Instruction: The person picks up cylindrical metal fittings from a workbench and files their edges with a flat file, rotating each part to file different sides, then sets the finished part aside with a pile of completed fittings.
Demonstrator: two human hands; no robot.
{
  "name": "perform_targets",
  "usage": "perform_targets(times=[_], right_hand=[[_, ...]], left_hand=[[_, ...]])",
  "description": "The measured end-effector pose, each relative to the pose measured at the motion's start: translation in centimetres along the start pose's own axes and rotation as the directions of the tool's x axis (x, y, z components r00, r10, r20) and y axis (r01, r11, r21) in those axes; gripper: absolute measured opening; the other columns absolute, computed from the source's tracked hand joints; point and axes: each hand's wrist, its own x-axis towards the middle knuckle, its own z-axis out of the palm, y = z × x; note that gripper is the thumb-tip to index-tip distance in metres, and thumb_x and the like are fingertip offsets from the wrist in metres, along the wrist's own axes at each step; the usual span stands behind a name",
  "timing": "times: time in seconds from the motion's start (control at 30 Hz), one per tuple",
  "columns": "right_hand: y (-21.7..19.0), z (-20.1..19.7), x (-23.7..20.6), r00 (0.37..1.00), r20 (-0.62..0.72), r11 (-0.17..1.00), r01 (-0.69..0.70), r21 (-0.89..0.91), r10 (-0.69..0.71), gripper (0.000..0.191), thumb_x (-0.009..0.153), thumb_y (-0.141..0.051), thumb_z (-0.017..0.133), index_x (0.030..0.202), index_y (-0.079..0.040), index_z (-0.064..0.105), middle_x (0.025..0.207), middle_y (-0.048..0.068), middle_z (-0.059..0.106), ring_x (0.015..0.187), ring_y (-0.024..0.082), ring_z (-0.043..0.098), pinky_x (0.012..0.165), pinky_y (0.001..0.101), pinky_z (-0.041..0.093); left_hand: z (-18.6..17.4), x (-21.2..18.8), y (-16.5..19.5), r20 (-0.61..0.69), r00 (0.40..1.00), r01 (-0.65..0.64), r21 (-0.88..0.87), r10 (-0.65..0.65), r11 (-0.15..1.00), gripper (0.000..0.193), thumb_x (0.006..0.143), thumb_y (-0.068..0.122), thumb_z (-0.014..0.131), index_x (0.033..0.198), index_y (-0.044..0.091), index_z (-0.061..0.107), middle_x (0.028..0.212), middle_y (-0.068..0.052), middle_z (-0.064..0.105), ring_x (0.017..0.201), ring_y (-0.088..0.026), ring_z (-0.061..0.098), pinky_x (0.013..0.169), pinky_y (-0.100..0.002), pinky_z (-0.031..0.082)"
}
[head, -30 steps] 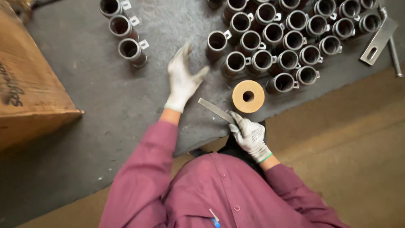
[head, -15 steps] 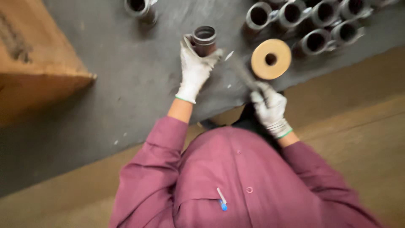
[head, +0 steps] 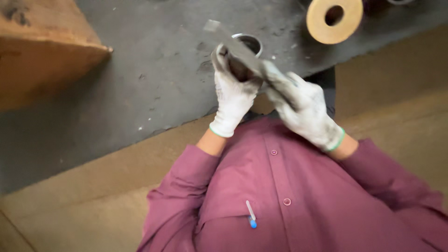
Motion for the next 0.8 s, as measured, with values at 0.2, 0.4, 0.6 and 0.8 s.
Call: perform_targets(times=[0.2,0.4,0.6,0.8], right_hand=[[0.5,-1.3,-1.6,0.999,0.034,0.999,0.012,-0.051,-0.01,0.05,0.092,0.003,0.067,0.141,0.0,0.062,0.098,0.019,0.067,0.079,0.032,0.067,0.073,0.0394,0.055],[-0.9,-2.0,-2.7,0.997,-0.033,0.994,-0.065,0.085,0.068,0.046,0.101,0.006,0.065,0.146,-0.002,0.058,0.097,0.015,0.065,0.075,0.025,0.066,0.071,0.0316,0.054],[-2.9,-1.9,0.7,0.985,0.165,0.969,0.085,-0.234,-0.046,0.055,0.088,-0.002,0.076,0.142,-0.003,0.065,0.081,0.016,0.064,0.062,0.033,0.062,0.057,0.0435,0.05],[-0.4,-2.0,-2.0,0.997,0.01,0.997,-0.077,0.017,0.077,0.043,0.101,0.007,0.062,0.143,-0.003,0.059,0.11,0.019,0.069,0.086,0.03,0.071,0.082,0.037,0.057]], left_hand=[[-0.6,-1.8,1.3,-0.095,0.98,-0.165,0.09,0.173,0.982,0.076,0.078,0.01,0.087,0.139,0.003,0.043,0.131,-0.016,0.051,0.12,-0.027,0.057,0.109,-0.04,0.048],[-1.6,-1.7,2.0,-0.131,0.986,-0.103,0.012,0.104,0.995,0.068,0.084,0.012,0.086,0.136,0.004,0.044,0.127,-0.013,0.053,0.115,-0.024,0.059,0.106,-0.036,0.049],[-0.4,-2.6,2.0,-0.054,0.992,-0.115,0.062,0.118,0.991,0.072,0.086,0.011,0.087,0.143,0.004,0.043,0.125,-0.016,0.053,0.116,-0.029,0.059,0.103,-0.038,0.05],[-1.7,-2.2,2.1,-0.147,0.987,-0.066,0.007,0.066,0.998,0.077,0.077,0.008,0.087,0.14,0.003,0.042,0.132,-0.017,0.054,0.122,-0.031,0.059,0.11,-0.042,0.049]])
